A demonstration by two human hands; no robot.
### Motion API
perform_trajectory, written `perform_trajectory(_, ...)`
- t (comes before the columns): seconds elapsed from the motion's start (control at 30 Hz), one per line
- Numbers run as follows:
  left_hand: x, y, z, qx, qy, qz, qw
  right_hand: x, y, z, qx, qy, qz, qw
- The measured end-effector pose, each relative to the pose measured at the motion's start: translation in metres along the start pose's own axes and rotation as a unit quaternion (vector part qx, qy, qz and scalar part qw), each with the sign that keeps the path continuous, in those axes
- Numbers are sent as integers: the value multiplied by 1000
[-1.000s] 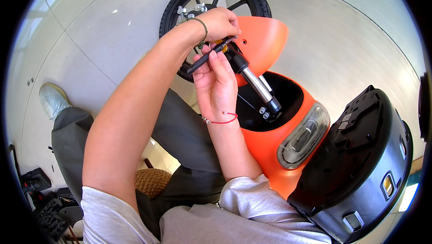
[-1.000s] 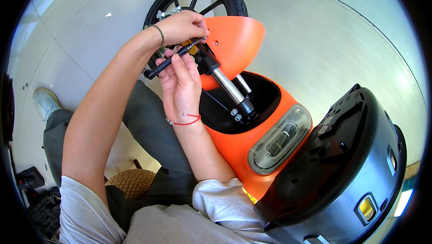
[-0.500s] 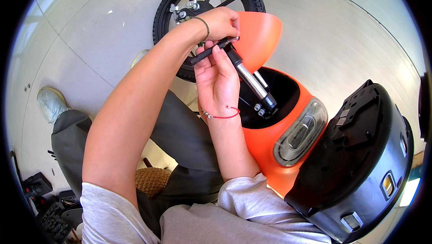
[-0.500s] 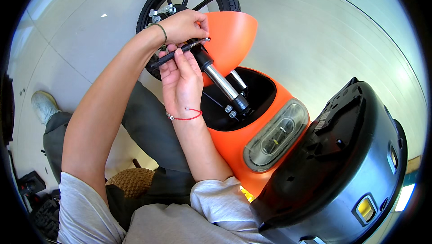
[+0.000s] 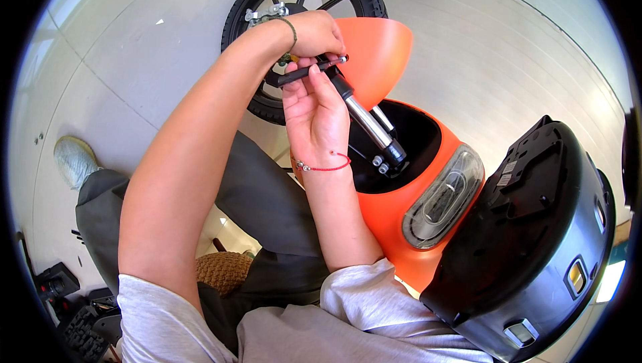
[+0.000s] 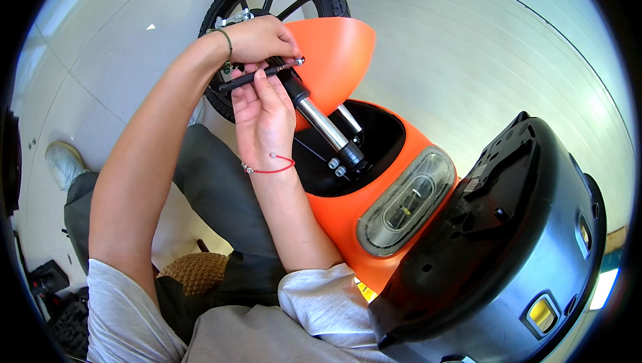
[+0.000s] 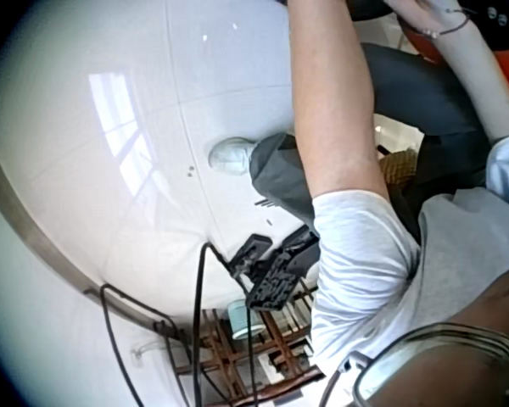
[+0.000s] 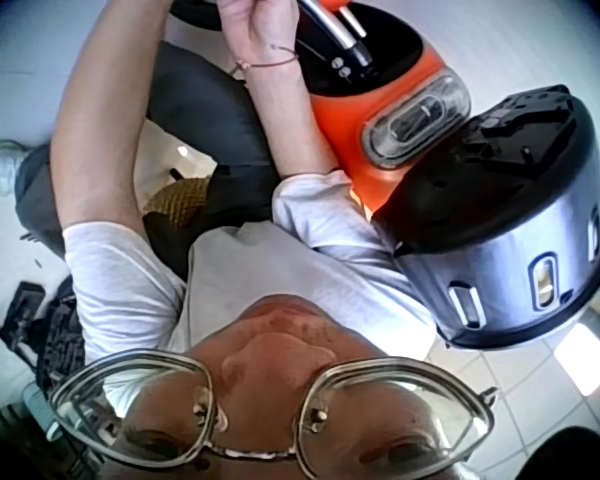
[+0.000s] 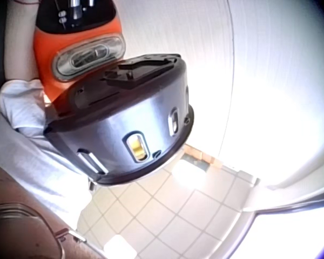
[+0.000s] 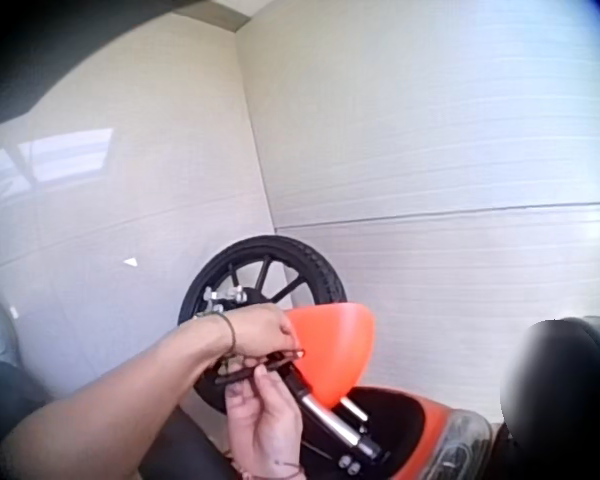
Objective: The person uses a hex key to tighten a fastener on a yellow component of a motorcycle, then attaches an orange plastic fender to the front wheel assembly using a tool.
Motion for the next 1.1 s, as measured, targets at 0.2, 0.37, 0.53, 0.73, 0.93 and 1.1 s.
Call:
perform_trajectory(0.2, -10, 3, -4, 15, 18, 119, 993, -2, -2, 6, 22, 4, 7, 1000)
perform_trajectory(0.37, -2, 2, 1, 14, -8, 125, 992, -5, -2, 11, 17, 19, 26, 999)
perform_trajectory(0.53, 0, 5, 2, 1, -48, 144, 988, -4, -2, 14, 10, 23, 19, 1000)
perform_trajectory(0.73, -5, 17, -12, -20, 15, 144, 989, -4, -7, 14, -1, 18, 19, 1000)
perform_trajectory(0.93, -13, 28, -34, -29, 32, 146, 988, 1, -11, 12, -7, 37, 32, 999)
perform_trajectory(1.1, -15, 37, -65, 6, 93, 195, 976, 1, -11, 14, -14, 37, 52, 998)
Point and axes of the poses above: each hand's wrist, its own z-axis towards the middle knuckle, its own y-axis out of the back of the hand, x = y × z, the point moved 4 cm from there along z, towards the middle knuckle, and after that the axes turned 3 degrees about x, right-handed, at the moved point
